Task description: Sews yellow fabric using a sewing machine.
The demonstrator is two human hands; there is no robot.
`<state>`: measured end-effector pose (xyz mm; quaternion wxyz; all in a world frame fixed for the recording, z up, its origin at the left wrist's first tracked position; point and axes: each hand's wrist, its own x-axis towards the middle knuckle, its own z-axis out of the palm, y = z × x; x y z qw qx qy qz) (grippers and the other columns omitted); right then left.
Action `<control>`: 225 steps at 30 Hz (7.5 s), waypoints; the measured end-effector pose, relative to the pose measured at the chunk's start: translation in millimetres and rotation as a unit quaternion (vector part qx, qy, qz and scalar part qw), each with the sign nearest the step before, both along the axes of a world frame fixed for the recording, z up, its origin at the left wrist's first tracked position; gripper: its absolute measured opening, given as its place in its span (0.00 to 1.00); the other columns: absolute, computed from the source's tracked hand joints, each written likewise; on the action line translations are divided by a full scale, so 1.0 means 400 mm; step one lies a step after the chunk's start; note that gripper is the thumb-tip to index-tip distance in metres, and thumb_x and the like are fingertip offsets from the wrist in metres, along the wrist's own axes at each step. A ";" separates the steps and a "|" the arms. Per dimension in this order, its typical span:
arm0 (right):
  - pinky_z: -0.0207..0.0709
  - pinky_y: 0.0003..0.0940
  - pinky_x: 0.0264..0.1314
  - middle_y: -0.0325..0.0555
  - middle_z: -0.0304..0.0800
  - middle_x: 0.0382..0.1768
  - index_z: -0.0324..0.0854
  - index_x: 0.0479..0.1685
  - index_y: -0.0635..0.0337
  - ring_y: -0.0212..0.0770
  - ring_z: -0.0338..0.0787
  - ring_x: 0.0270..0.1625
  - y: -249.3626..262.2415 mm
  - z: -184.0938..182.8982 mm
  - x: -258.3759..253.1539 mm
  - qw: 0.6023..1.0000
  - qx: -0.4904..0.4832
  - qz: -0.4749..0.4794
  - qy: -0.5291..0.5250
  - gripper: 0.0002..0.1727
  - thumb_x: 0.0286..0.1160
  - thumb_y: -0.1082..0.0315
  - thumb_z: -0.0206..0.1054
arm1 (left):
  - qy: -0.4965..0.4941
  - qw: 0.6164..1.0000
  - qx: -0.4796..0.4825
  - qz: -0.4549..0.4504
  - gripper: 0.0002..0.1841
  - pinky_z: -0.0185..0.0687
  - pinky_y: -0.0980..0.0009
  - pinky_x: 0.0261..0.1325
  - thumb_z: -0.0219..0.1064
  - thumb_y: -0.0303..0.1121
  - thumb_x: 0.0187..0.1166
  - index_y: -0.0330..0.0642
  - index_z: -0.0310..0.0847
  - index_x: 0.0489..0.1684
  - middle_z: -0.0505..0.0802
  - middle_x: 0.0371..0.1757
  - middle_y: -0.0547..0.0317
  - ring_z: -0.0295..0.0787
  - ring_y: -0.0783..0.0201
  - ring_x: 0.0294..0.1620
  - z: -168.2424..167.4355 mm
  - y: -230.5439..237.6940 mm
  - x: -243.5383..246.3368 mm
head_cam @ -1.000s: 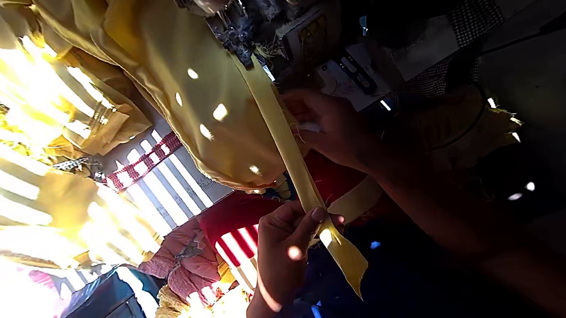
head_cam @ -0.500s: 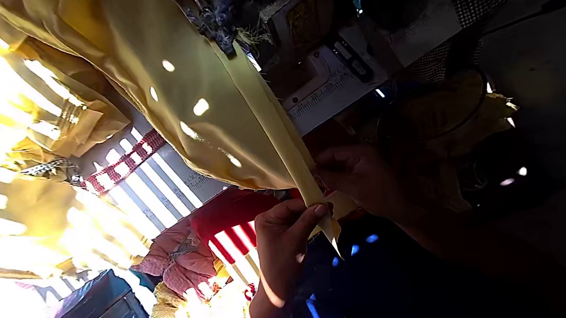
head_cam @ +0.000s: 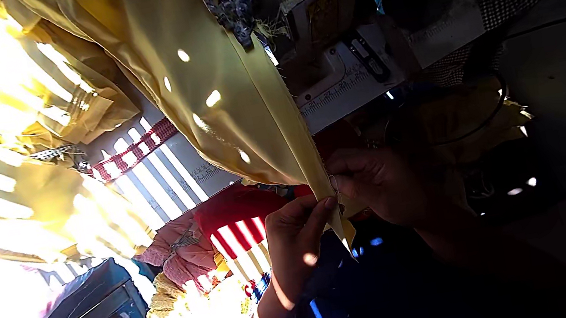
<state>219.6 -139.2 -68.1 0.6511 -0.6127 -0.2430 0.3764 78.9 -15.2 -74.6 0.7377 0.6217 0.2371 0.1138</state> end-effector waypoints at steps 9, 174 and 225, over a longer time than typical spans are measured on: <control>0.88 0.23 0.47 0.39 0.92 0.35 0.92 0.35 0.60 0.30 0.91 0.40 0.030 -0.003 -0.017 0.999 0.002 -0.048 -0.003 0.07 0.73 0.65 0.77 | -0.005 0.999 0.031 0.010 0.03 0.94 0.71 0.42 0.75 0.23 0.74 0.30 0.92 0.36 0.97 0.32 0.53 0.95 0.68 0.33 0.003 0.000 0.000; 0.76 0.52 0.52 0.45 0.84 0.34 0.93 0.50 0.48 0.49 0.86 0.41 0.253 0.094 0.269 0.721 -0.143 -0.052 -0.676 0.11 0.81 0.65 0.64 | -0.053 0.984 0.154 0.070 0.13 0.78 0.80 0.23 0.66 0.38 0.86 0.40 0.88 0.33 0.88 0.21 0.67 0.82 0.77 0.19 0.077 0.162 0.269; 0.86 0.34 0.52 0.49 0.91 0.52 0.88 0.62 0.60 0.38 0.90 0.53 0.189 -0.012 0.190 0.844 -0.008 -0.118 -0.522 0.15 0.84 0.66 0.63 | -0.038 0.767 0.637 -0.072 0.18 0.63 0.49 0.86 0.59 0.42 0.89 0.46 0.90 0.66 0.90 0.67 0.49 0.81 0.50 0.75 0.110 0.396 0.308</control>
